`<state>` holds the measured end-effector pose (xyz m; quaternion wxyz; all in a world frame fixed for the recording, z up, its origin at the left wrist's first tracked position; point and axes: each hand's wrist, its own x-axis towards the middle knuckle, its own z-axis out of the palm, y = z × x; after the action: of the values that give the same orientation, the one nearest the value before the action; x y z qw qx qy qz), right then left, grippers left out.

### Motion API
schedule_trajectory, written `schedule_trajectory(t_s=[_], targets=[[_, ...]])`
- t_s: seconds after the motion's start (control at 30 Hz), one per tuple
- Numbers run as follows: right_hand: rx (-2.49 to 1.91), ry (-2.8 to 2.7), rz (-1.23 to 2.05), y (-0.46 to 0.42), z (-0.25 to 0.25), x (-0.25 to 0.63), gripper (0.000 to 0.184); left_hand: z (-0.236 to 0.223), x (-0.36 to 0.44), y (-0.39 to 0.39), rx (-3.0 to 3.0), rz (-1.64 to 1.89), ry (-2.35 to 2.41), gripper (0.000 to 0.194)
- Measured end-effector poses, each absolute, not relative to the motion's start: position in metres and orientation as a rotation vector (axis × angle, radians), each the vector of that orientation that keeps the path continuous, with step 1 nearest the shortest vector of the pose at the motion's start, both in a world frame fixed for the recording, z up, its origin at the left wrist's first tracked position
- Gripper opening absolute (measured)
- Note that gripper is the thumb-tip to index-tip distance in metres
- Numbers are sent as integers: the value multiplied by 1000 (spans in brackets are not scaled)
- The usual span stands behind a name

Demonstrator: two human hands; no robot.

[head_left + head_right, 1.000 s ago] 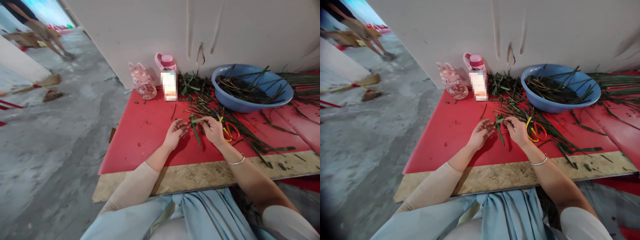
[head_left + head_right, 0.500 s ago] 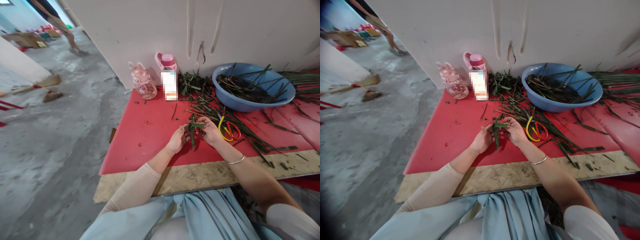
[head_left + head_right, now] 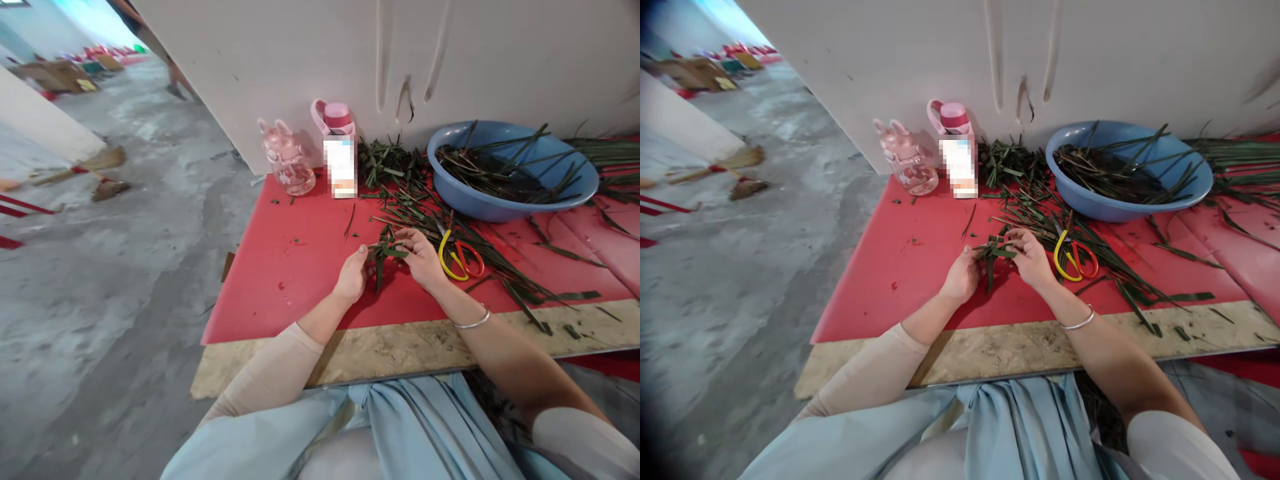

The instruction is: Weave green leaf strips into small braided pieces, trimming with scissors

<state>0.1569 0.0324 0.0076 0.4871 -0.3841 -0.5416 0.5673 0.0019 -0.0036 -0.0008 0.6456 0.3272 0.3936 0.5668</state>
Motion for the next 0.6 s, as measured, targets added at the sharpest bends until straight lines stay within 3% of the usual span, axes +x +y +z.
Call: schedule_trajectory(t_s=[0.2,0.37,0.6], targets=[[-950,-1323,1415,31,8,157,35,-7,4,1,776,1377,993,33],[-913,-1330,1619,25,10,153,48,-5,6,2,687,1473,934,31],[-1035,-1477,1563,21,4,147,29,2,6,-3,675,1417,1000,38]])
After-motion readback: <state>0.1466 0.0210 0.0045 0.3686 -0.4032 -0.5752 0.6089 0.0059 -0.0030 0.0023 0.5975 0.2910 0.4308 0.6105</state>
